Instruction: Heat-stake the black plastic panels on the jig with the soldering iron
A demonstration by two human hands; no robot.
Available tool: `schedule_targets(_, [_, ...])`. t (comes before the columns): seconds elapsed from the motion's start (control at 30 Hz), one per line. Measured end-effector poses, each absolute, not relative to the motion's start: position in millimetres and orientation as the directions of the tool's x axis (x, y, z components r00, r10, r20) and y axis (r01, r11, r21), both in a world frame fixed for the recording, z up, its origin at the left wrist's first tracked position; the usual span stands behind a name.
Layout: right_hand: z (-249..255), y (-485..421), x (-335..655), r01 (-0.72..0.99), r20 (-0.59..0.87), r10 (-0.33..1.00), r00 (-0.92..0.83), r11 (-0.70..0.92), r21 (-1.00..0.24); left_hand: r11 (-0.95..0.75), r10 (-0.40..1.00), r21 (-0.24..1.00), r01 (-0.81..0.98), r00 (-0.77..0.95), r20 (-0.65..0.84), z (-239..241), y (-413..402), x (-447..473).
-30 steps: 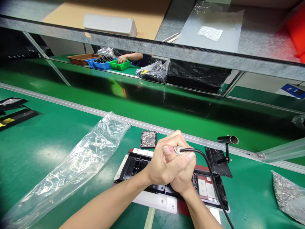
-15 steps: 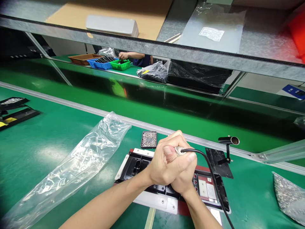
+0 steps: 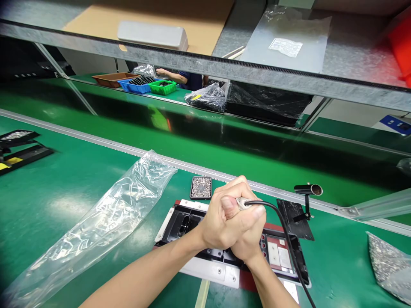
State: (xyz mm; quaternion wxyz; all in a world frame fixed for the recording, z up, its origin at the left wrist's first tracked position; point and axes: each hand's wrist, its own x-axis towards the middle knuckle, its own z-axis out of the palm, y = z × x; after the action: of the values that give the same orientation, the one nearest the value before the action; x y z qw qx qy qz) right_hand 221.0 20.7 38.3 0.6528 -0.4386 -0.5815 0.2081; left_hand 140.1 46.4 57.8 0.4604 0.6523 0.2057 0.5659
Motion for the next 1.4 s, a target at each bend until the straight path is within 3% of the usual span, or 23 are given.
schedule_targets(1.4, [42.9,20.9,220.7,0.210,0.545,0.809,0.222,0.506,-0.837,-0.485,0.791,0.846,-0.222,0.300,0.533,59.3,45.6,141.0])
